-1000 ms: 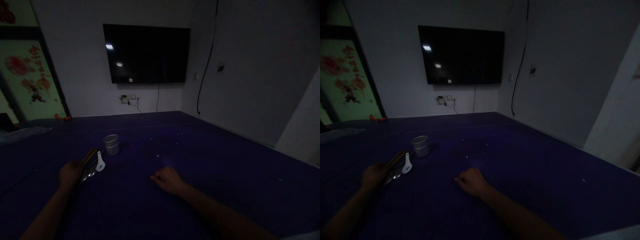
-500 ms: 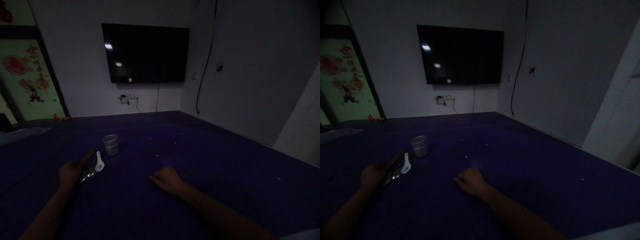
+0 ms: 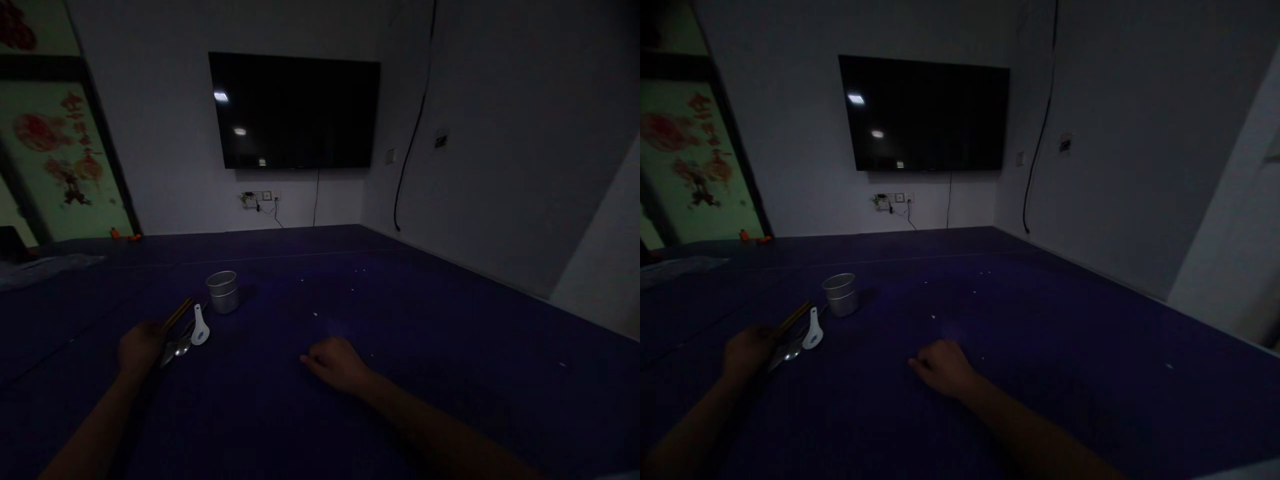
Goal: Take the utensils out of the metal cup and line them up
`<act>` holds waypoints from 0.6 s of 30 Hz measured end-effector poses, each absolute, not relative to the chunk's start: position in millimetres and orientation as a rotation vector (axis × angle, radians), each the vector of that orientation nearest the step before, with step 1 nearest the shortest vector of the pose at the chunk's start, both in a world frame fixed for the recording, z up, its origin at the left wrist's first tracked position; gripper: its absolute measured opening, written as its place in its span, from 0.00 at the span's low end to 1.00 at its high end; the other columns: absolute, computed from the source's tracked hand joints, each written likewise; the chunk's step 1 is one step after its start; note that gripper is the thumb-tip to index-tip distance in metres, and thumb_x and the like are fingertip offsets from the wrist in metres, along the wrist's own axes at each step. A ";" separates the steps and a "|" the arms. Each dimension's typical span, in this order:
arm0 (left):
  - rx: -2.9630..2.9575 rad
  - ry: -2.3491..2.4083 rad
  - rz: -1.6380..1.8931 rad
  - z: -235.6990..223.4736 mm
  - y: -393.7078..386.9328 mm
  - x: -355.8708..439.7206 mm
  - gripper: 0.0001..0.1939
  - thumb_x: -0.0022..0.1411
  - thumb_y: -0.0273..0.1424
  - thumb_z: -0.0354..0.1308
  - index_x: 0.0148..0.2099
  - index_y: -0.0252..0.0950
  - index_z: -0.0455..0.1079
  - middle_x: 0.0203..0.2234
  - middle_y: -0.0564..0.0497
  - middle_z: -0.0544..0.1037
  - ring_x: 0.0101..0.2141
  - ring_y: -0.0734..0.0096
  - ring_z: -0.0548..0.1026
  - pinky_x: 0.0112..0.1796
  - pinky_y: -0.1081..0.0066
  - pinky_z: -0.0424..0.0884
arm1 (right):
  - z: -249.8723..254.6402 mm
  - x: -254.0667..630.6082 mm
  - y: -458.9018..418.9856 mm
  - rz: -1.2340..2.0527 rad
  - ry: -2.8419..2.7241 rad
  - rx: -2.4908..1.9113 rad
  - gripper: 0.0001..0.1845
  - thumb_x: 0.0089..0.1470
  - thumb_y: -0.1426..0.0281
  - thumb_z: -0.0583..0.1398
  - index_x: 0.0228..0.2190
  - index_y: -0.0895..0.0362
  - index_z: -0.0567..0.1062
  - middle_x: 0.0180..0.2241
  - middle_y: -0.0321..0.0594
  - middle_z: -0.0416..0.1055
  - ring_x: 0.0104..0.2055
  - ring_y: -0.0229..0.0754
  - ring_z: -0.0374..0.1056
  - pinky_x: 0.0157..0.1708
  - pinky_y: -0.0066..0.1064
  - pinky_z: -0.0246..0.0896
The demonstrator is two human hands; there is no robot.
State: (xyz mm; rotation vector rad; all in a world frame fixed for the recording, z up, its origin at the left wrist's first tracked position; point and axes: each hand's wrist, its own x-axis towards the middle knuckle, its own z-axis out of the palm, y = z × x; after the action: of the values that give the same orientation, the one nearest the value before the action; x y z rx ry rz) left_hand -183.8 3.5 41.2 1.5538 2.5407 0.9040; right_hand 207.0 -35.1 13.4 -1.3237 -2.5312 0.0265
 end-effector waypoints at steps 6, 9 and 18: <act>1.537 2.584 0.920 45.4 1.7 -183.8 0.11 0.53 0.34 0.54 0.34 0.32 0.71 0.29 0.45 0.77 0.35 0.55 0.75 0.28 0.67 0.69 | 15.5 206.8 -35.9 0.040 -2.518 -1.332 0.22 0.59 0.60 0.50 0.23 0.58 0.74 0.19 0.35 0.69 0.20 0.32 0.59 0.21 0.27 0.38; 1.543 2.582 0.870 46.6 0.9 -182.2 0.11 0.54 0.35 0.52 0.32 0.33 0.72 0.27 0.45 0.77 0.33 0.56 0.75 0.26 0.69 0.67 | 16.5 206.7 -36.8 0.029 -2.521 -1.311 0.22 0.59 0.61 0.50 0.22 0.58 0.74 0.19 0.35 0.69 0.20 0.32 0.58 0.20 0.27 0.37; 1.512 2.547 0.671 50.1 1.7 -182.8 0.17 0.57 0.39 0.49 0.27 0.32 0.72 0.21 0.43 0.74 0.27 0.54 0.74 0.23 0.70 0.63 | 15.0 205.9 -36.7 0.066 -2.516 -1.338 0.21 0.59 0.60 0.51 0.23 0.58 0.75 0.20 0.35 0.69 0.20 0.32 0.58 0.20 0.27 0.37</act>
State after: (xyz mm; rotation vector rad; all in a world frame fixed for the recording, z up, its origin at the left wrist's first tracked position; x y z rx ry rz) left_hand -182.8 1.7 50.1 1.5116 2.5469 0.6714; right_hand 205.9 -36.7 15.0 -1.3378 -2.5161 0.0662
